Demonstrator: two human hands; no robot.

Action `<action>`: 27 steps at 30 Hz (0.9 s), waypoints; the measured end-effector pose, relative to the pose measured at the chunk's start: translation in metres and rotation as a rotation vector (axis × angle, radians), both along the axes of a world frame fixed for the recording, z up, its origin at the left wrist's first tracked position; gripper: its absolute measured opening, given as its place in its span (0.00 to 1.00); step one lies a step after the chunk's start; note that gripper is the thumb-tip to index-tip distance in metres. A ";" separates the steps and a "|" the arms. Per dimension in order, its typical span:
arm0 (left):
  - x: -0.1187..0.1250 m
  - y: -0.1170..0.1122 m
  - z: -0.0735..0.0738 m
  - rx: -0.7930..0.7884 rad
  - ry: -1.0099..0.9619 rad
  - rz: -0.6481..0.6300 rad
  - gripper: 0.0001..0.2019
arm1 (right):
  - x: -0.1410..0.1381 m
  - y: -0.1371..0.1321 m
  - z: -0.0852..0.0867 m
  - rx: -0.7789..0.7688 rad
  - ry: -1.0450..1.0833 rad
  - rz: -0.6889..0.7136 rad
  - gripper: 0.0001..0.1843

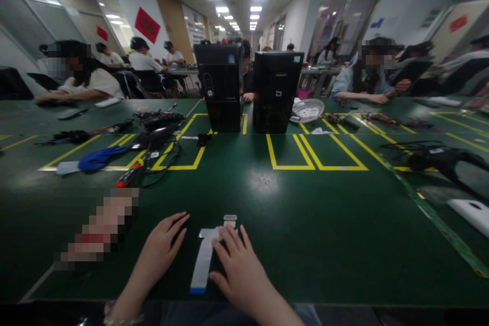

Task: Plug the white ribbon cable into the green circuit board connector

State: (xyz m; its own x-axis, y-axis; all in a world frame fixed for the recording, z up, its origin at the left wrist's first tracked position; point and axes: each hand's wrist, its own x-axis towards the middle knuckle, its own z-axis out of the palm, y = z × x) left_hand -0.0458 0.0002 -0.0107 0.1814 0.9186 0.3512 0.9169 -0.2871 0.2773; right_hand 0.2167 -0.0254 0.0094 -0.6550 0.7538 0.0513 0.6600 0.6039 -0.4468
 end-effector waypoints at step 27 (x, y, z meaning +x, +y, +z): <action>0.000 0.000 0.000 -0.024 0.005 0.011 0.19 | 0.340 0.042 -0.032 0.251 -0.314 -1.328 0.43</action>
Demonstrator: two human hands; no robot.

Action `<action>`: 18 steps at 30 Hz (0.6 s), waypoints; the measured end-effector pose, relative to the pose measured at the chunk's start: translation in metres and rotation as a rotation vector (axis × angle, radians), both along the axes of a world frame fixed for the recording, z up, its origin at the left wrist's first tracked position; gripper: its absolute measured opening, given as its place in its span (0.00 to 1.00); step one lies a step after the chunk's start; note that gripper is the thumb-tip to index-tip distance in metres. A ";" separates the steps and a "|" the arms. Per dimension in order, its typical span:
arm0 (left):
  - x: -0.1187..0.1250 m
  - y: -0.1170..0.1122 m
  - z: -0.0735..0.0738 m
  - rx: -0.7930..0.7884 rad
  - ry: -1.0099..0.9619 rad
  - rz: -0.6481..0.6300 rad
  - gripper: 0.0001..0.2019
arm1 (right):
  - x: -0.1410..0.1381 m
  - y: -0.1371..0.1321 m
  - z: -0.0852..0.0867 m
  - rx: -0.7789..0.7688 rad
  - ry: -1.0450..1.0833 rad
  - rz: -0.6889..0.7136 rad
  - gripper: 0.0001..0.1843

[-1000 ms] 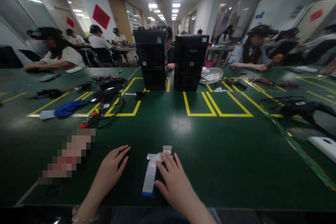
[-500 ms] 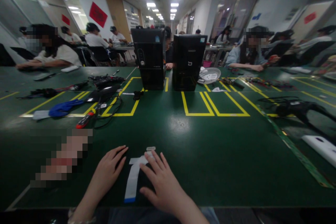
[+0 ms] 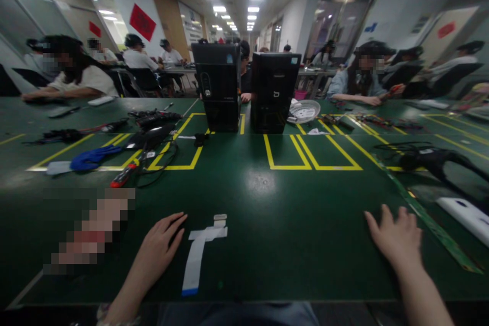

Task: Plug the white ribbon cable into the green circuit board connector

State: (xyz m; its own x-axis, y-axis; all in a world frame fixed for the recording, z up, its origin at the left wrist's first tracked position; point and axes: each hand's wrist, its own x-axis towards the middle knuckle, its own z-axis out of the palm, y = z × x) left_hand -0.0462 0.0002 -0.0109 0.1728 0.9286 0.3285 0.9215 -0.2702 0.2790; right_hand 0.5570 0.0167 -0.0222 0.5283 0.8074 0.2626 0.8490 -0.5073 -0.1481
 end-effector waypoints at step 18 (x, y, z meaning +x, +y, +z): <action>-0.001 0.000 0.000 0.000 0.018 -0.004 0.19 | 0.081 -0.020 -0.001 -0.109 0.137 -0.331 0.53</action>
State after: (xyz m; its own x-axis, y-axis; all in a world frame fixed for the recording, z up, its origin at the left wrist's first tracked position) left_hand -0.0468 0.0006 -0.0110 0.1830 0.9279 0.3249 0.9252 -0.2743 0.2621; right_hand 0.6384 -0.0032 -0.0234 0.7896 0.6065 0.0934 0.6125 -0.7699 -0.1791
